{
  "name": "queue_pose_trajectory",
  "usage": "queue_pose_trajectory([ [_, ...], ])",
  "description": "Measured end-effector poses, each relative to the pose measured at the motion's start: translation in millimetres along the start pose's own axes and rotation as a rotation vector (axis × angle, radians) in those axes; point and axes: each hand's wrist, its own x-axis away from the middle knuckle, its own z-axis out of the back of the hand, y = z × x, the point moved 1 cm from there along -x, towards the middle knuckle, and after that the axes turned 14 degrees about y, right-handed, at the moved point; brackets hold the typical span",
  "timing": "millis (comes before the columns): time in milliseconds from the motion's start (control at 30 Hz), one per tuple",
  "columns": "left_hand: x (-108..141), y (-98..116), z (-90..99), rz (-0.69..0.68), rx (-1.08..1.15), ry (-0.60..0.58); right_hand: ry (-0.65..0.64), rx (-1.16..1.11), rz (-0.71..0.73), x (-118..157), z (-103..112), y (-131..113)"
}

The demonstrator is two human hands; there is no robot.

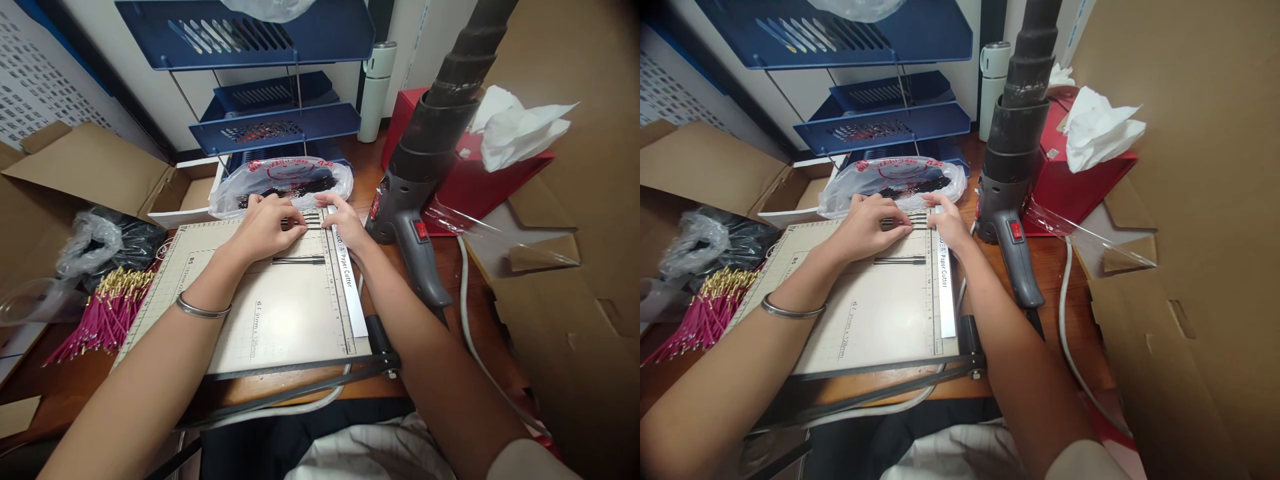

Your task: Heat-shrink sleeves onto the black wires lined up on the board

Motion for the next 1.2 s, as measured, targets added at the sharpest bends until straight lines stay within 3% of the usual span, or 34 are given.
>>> queue_pose_trajectory([
  [1200,-0.9,0.9,-3.5,0.019,0.006,-0.004,-0.021,-0.003,-0.022,1.4,1.9,0.6],
])
